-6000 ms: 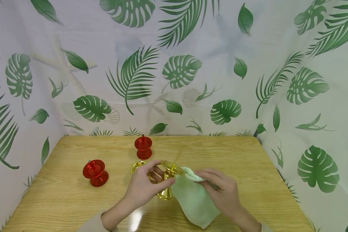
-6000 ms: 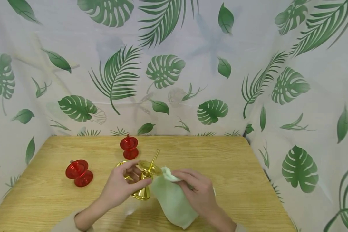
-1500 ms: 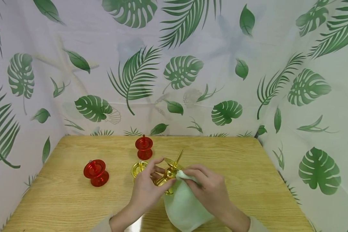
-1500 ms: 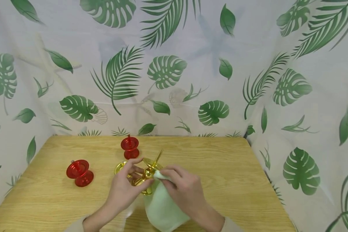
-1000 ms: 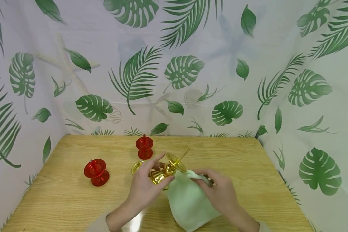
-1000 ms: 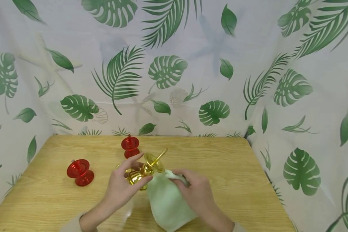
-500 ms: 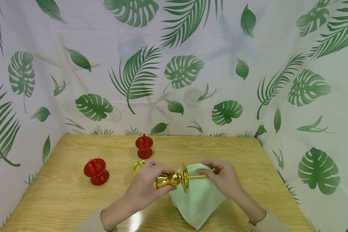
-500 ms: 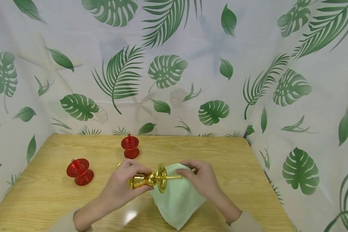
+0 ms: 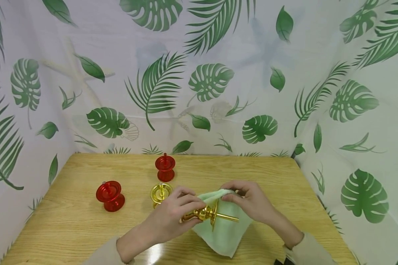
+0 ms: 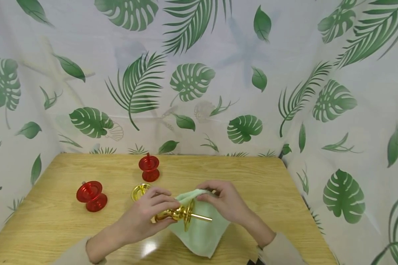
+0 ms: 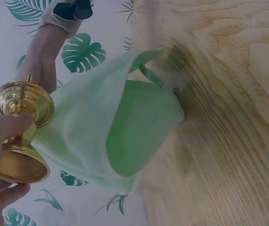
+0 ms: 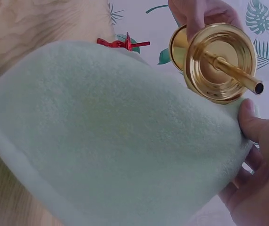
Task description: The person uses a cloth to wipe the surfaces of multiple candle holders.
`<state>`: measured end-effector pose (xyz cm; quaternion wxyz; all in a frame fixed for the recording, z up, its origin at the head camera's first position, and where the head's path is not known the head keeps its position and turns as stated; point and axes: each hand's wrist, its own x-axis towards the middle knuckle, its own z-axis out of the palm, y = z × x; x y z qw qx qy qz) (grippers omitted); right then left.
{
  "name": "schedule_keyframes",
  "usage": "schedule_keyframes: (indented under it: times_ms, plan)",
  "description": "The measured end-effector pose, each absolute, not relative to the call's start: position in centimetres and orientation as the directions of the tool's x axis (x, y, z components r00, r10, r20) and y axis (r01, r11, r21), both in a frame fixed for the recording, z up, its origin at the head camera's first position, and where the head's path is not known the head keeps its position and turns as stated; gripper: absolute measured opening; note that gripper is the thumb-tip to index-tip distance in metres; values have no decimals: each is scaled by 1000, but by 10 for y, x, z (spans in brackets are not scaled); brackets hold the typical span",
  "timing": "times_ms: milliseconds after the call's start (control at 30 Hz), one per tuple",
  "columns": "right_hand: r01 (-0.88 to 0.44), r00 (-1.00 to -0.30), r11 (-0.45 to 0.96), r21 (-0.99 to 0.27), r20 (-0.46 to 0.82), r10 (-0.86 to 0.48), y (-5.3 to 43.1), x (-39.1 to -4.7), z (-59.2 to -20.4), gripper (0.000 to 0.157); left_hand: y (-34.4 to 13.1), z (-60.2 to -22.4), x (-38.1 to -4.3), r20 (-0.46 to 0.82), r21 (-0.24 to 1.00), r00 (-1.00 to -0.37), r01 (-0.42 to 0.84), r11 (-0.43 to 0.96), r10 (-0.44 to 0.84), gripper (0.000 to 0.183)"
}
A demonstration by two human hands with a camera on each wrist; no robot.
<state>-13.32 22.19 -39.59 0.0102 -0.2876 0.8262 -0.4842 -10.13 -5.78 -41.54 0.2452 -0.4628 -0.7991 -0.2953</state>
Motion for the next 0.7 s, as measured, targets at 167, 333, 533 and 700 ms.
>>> schedule_keyframes:
  times_ms: [167, 333, 533, 700]
  plan:
    - [-534, -759, 309, -787, 285, -586, 222, -135, -390, 14, -58, -417, -102, 651, 179, -424, 892, 415, 630, 43]
    - [-614, -664, 258, -746, 311, -680, 222, -132, -380, 17, -55, -418, -103, 645, 106, -393, 895, 432, 655, 42]
    - [-722, -626, 347, -599, 350, -697, 217, -118, -367, 15, -53, -418, -105, 649, 53, -386, 883, 467, 656, 41]
    - [-825, -564, 485, -290, 466, -681, 207, -102, -364, 18, -52, -418, -105, 661, 17, -367, 879, 476, 654, 40]
